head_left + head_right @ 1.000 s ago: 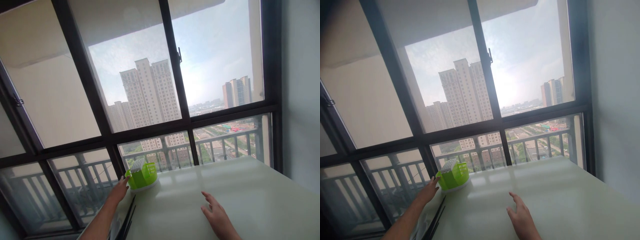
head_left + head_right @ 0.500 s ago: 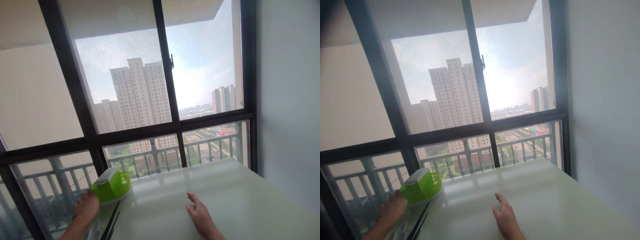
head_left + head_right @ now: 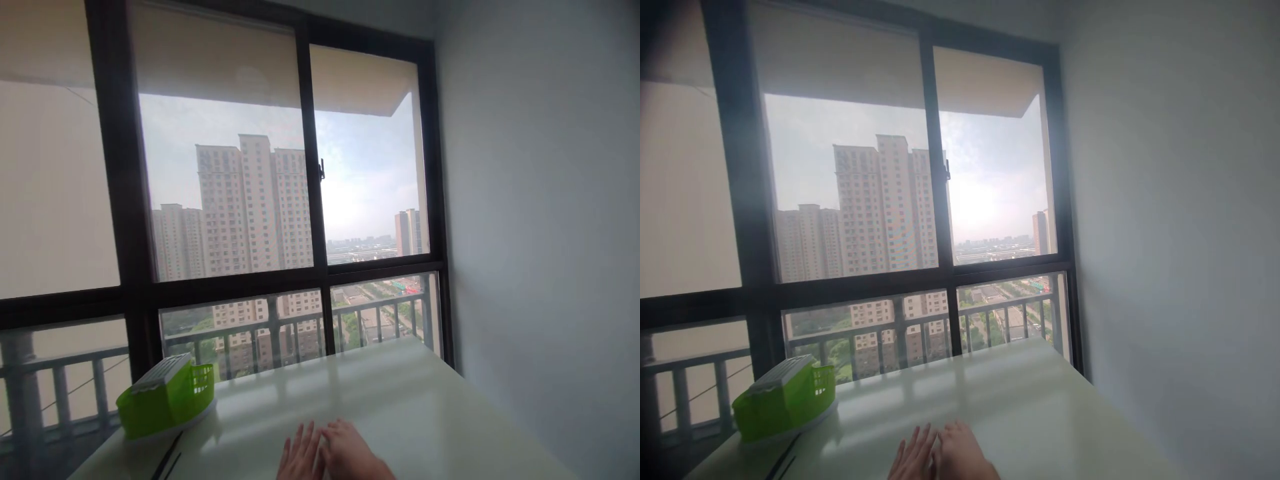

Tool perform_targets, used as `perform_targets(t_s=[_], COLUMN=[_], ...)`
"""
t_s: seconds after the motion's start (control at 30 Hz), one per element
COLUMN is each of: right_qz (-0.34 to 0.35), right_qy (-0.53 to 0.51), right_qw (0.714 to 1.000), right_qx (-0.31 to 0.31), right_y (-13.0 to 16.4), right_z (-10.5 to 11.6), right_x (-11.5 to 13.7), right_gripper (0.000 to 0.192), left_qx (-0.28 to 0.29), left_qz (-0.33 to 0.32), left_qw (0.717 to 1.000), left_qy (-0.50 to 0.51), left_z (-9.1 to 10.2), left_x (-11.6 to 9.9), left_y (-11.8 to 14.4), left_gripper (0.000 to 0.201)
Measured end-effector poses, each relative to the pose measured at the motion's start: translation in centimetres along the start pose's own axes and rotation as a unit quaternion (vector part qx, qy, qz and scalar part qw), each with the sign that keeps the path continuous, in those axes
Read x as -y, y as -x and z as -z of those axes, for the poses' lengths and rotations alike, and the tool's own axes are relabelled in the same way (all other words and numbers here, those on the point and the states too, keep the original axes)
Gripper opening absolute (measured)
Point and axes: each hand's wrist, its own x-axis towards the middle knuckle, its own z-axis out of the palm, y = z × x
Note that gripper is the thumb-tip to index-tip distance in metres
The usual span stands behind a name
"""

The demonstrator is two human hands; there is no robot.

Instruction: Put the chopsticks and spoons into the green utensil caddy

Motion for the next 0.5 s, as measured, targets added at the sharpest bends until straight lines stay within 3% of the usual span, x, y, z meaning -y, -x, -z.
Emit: perform_targets(t_s=[0.1, 0.2, 0.5], right_qz=[-0.004, -0.02, -0.042], right_qy=[0.046, 0.027, 0.004], right_qw=[0.998, 0.999, 0.999], right_qx=[0.038, 0.017, -0.015], right_y=[1.9, 3.5, 4.4], right_z=[1.7, 2.7, 3.4], right_x=[-1.7, -2.6, -1.5], right_gripper=[0.05, 0.056, 0.048], left_qx=[0.033, 0.031, 0.004], left_qz=[-0.009, -0.004, -0.006], left_qw=[0.999, 0.999, 1.0], left_qy=[-0.005, -0.002, 0.012], left_z=[-0.9, -1.0, -0.4], left_x=[0.2, 0.2, -0.8], left_y=[0.0, 0.5, 1.6], left_gripper=[0.063, 0.066, 0.066])
